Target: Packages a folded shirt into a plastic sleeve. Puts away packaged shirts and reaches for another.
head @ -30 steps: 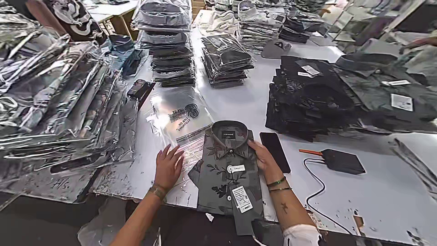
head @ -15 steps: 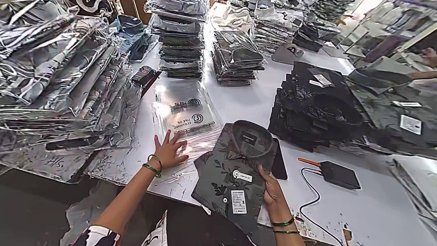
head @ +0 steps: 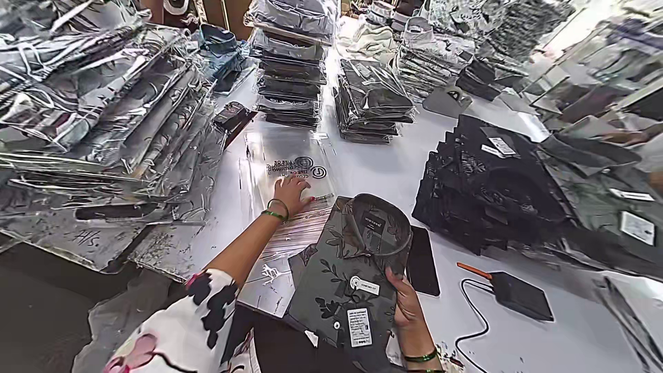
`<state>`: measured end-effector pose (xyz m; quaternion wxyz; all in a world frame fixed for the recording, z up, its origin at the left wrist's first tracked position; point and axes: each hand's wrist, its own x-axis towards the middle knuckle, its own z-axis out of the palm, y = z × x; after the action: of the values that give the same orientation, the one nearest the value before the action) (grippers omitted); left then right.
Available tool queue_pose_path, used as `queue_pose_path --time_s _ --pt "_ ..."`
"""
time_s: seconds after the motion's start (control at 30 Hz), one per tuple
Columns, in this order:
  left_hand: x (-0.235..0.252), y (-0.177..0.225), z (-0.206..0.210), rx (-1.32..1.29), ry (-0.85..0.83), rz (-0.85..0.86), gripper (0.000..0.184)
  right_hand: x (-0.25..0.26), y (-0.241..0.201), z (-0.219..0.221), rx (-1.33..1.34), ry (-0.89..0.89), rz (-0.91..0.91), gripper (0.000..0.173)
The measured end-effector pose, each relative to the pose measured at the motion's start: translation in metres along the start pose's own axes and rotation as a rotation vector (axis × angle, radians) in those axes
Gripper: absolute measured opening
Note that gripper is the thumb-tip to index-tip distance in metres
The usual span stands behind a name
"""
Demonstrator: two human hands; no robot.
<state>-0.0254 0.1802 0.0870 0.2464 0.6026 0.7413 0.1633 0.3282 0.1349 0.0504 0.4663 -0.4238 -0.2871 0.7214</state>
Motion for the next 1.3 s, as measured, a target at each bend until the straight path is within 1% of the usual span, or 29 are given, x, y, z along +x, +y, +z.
queue_pose_path --time_s 0.03,0.07,0.1,0.13,0.17,0.27,0.33,0.4,0.43,0.5,0.6,0.67,0.7,0.73,0.8,0.83,0.87,0.9,0.93,0.97,1.03,1.07,1.13,1.17,1.2,1.23,1.3 --pt "-0.011 0.003 -0.006 -0.027 -0.003 0.01 0.04 -0.001 0.0 0.0 0.008 0.004 0.0 0.027" --pt "-0.02 0.005 -0.01 -0.043 -0.074 0.012 0.037 -0.001 0.0 0.001 0.009 0.013 0.003 0.027" --pt "-0.025 0.005 -0.008 -0.038 -0.165 0.008 0.036 -0.002 -0.001 0.003 -0.015 0.032 0.017 0.029" --pt "-0.028 0.005 -0.005 -0.001 -0.252 -0.018 0.039 -0.001 -0.003 0.006 -0.062 0.055 0.039 0.033" --pt "-0.028 0.005 -0.002 0.049 -0.307 -0.063 0.042 0.001 -0.005 0.009 -0.127 0.082 0.07 0.039" --pt "-0.019 0.008 -0.005 0.145 -0.377 -0.131 0.04 0.0 -0.008 0.018 -0.296 0.164 0.155 0.058" --pt "-0.012 0.01 -0.012 0.119 -0.4 -0.143 0.037 -0.006 -0.012 0.021 -0.371 0.172 0.138 0.064" --pt "-0.011 0.011 -0.02 0.068 -0.411 -0.141 0.036 -0.014 -0.015 0.018 -0.373 0.193 0.083 0.067" --pt "-0.011 0.01 -0.022 0.05 -0.404 -0.132 0.036 -0.017 -0.016 0.013 -0.344 0.197 0.052 0.068" --pt "-0.012 0.008 -0.023 0.008 -0.332 -0.144 0.035 -0.021 -0.019 0.0 -0.263 0.194 0.005 0.062" --pt "-0.015 0.012 -0.021 -0.059 -0.123 -0.232 0.035 -0.027 -0.025 -0.016 -0.118 0.142 -0.028 0.047" --pt "-0.017 0.018 -0.017 -0.087 0.024 -0.274 0.041 -0.036 -0.027 -0.017 -0.074 0.08 -0.041 0.044" --pt "-0.017 0.019 -0.015 -0.101 0.094 -0.26 0.042 -0.04 -0.026 -0.014 -0.065 0.053 -0.046 0.045" --pt "-0.018 0.022 -0.013 -0.117 0.147 -0.242 0.049 -0.043 -0.025 -0.009 -0.065 0.026 -0.046 0.047" --pt "-0.018 0.029 -0.012 -0.112 0.207 -0.234 0.09 -0.046 -0.021 0.002 -0.091 -0.014 -0.031 0.052" --pt "-0.018 0.034 -0.012 -0.067 0.209 -0.238 0.108 -0.046 -0.018 0.007 -0.095 -0.032 -0.019 0.054" --pt "-0.018 0.039 -0.012 -0.022 0.193 -0.245 0.12 -0.046 -0.015 0.011 -0.097 -0.056 -0.009 0.056" --pt "-0.019 0.044 -0.013 0.011 0.17 -0.249 0.122 -0.045 -0.013 0.016 -0.079 -0.089 -0.001 0.055" --pt "-0.02 0.048 -0.013 0.029 0.149 -0.25 0.115 -0.045 -0.013 0.023 -0.071 -0.123 0.006 0.054" --pt "-0.018 0.05 -0.01 0.028 0.137 -0.254 0.102 -0.045 -0.014 0.03 -0.082 -0.156 0.005 0.053" --pt "-0.01 0.045 0.009 0.02 0.206 -0.262 0.077 -0.04 -0.015 0.044 -0.094 -0.205 0.017 0.054" --pt "-0.009 0.046 0.016 0.007 0.231 -0.259 0.071 -0.035 -0.013 0.05 -0.083 -0.224 0.026 0.054" --pt "-0.011 0.051 0.023 -0.02 0.215 -0.282 0.069 -0.022 -0.006 0.053 -0.078 -0.24 0.032 0.059" --pt "-0.012 0.049 0.024 -0.07 0.19 -0.279 0.069 -0.018 -0.003 0.052 -0.082 -0.216 0.027 0.061" --pt "-0.013 0.043 0.026 -0.158 0.201 -0.24 0.067 -0.016 -0.002 0.049 -0.094 -0.171 0.022 0.061" --pt "-0.019 0.04 0.025 -0.221 0.221 -0.182 0.07 -0.014 -0.002 0.045 -0.111 -0.112 0.019 0.063" --pt "-0.03 0.031 0.024 -0.283 0.246 -0.049 0.087 -0.013 -0.003 0.035 -0.143 0.029 0.019 0.063"
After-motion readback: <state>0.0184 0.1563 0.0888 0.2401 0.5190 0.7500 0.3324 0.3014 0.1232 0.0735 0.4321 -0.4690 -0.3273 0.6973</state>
